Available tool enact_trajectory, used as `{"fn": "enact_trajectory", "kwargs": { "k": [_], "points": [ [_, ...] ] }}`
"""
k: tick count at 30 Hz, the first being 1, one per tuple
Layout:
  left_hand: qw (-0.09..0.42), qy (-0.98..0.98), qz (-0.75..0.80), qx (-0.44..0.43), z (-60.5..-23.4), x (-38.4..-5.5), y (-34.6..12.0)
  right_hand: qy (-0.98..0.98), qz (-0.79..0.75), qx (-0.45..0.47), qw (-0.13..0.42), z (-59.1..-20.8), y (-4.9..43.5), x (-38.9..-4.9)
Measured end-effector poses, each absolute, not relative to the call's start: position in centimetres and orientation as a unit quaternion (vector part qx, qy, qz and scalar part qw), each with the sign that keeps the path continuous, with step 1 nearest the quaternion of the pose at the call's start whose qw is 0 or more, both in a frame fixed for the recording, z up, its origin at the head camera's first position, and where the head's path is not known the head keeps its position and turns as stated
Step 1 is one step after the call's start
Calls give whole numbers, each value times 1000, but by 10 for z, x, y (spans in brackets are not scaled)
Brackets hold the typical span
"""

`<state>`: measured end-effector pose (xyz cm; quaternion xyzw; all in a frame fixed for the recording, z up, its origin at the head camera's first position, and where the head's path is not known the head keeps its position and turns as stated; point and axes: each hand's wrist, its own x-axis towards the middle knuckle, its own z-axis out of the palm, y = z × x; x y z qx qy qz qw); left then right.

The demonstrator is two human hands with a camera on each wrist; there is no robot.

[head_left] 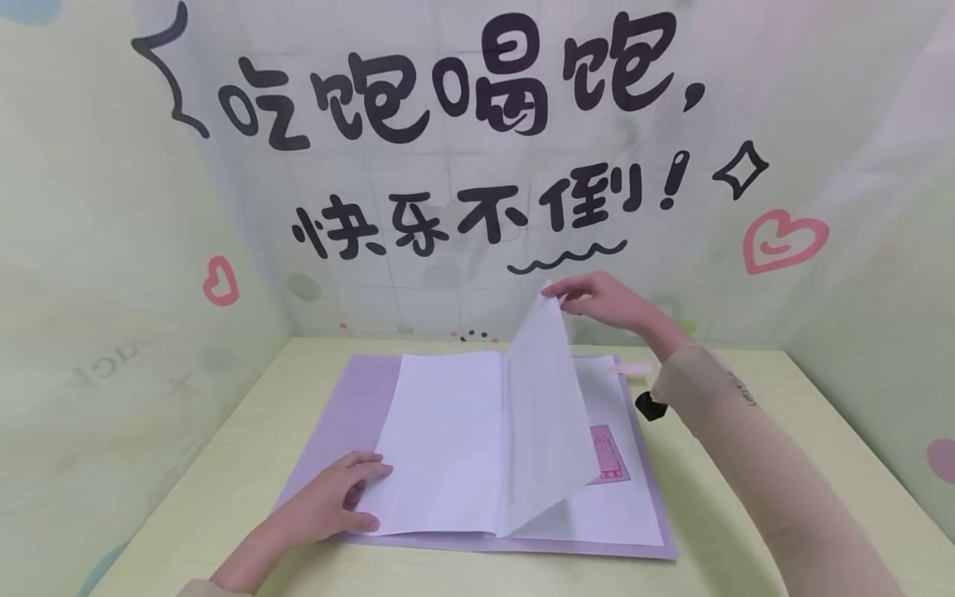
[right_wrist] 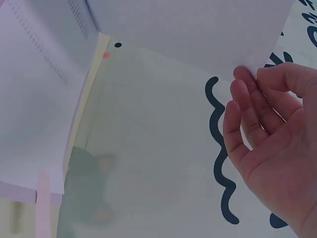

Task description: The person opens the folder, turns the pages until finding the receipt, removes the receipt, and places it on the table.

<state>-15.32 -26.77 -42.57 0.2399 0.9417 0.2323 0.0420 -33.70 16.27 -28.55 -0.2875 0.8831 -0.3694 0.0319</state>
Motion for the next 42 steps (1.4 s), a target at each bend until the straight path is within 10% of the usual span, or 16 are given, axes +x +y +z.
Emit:
{"fn": "enact_trajectory", "kwargs": {
  "k": [42],
  "points": [
    [25,926,280,250,-430,-156,-270,826,-476,-300,14,-353,-25,-341]
  ]
}}
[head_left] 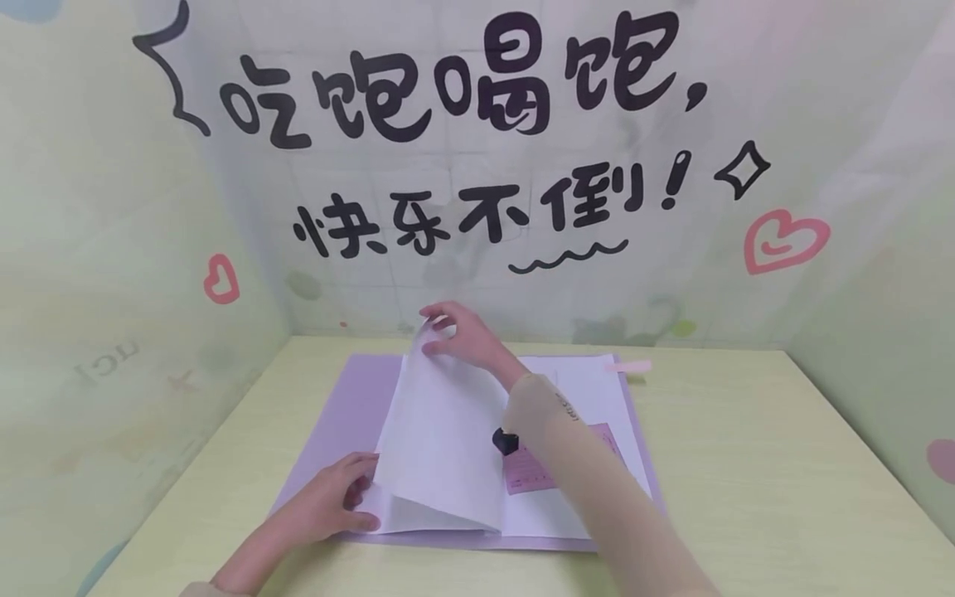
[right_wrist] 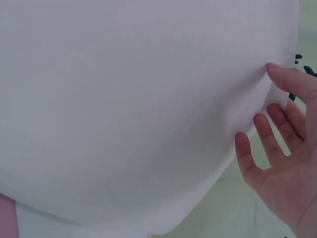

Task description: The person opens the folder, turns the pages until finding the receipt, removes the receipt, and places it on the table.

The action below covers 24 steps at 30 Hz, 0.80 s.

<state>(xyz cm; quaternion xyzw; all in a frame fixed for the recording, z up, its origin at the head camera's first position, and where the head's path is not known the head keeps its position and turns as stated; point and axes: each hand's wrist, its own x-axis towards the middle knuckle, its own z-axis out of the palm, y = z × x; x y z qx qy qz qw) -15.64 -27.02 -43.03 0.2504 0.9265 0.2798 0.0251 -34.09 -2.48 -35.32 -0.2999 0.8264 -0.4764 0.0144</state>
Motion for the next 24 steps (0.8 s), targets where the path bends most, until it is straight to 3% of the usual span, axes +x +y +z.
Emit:
{"fn": "enact_trajectory", "kwargs": {
  "k": [6,17,24],
  "points": [
    [15,923,287,255,-432,-158,-271,842,-434,-318,46,-375,-33,-343],
    [-59,926,234,292,-436,-157,-272,857,-379,-329,114,-407,-42,-336],
    [-30,924,263,276,-435,-158,-273,879,-342,-306,131,-427,-44,-335]
  ]
}}
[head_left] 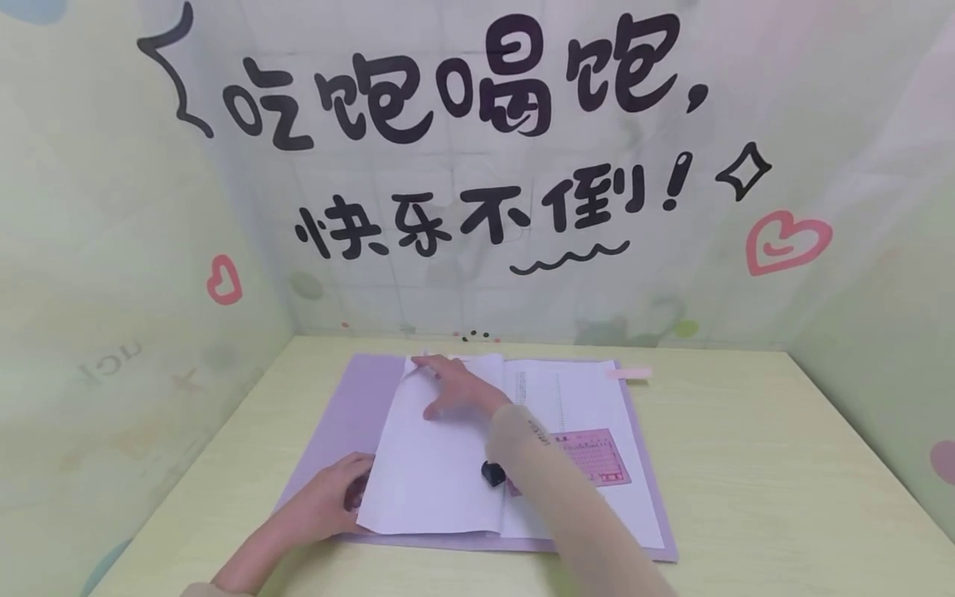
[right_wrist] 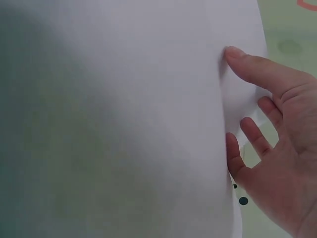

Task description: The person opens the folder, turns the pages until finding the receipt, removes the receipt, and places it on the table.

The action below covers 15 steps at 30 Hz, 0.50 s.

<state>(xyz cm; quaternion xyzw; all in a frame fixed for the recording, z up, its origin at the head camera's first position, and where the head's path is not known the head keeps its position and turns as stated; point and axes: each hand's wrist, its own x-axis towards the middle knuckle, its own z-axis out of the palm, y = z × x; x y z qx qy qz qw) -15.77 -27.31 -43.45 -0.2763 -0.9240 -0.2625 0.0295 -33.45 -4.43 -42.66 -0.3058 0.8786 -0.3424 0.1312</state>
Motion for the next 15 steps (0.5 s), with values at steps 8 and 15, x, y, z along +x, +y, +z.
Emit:
{"fn": "enact_trajectory", "kwargs": {
  "k": [8,15],
  "points": [
    [-28,-916,-320,-240,-433,-158,-271,890,-293,-330,116,-428,-48,-329],
    [-51,-907,-345,-237,-433,-158,-271,891,-283,-336,117,-428,-47,-327]
  ]
}}
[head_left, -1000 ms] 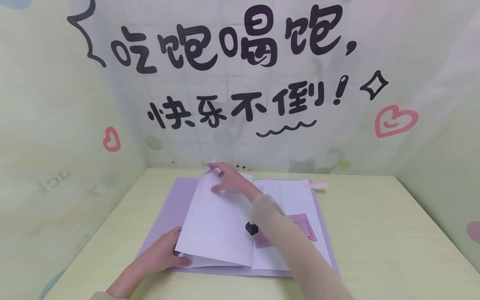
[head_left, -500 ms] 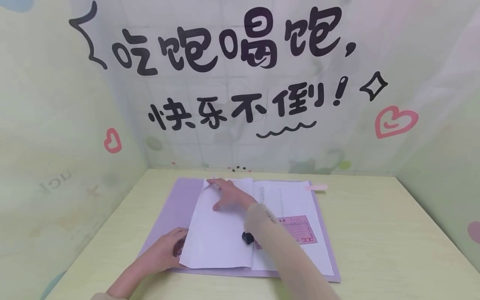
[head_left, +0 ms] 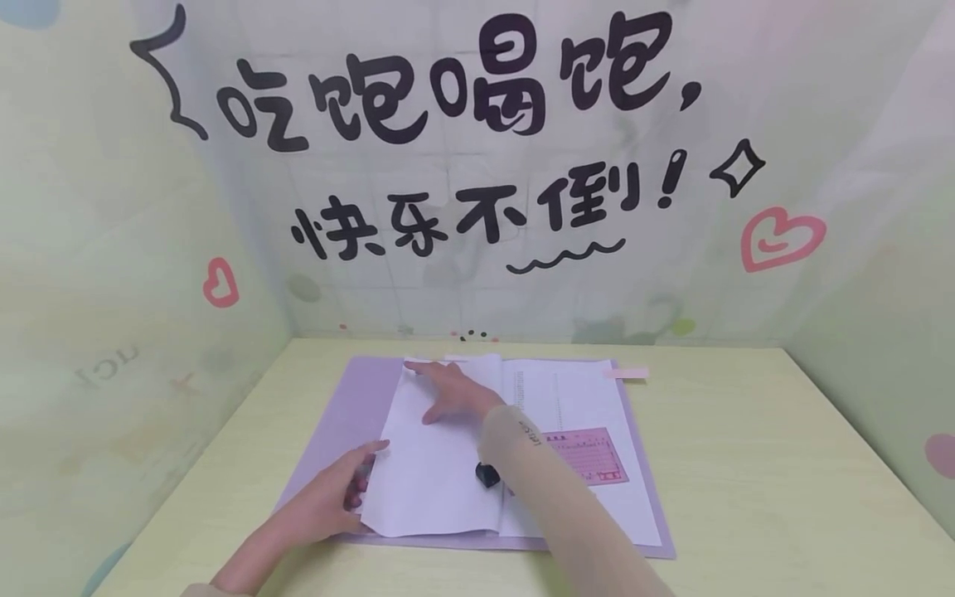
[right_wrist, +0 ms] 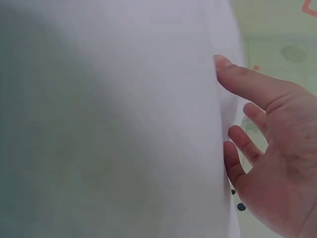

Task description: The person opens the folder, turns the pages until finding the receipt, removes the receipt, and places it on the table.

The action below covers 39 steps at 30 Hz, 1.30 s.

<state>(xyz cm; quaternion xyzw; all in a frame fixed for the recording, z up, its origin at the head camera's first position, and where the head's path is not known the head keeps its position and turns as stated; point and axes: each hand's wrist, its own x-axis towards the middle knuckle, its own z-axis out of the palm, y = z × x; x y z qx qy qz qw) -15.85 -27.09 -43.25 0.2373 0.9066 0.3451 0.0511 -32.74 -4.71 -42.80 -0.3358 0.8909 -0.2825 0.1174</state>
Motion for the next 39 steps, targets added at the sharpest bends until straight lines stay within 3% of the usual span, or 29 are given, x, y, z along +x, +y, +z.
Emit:
{"fn": "enact_trajectory", "kwargs": {
  "k": [12,29,39],
  "points": [
    [31,908,327,259,-434,-159,-272,928,-195,-299,111,-422,-47,-318],
    [87,884,375,264,-429,-158,-281,934,-176,-277,139,-419,-45,-316],
    [37,903,334,268,-438,-156,-277,932,-181,-286,129,-423,-45,-318]
  ]
}}
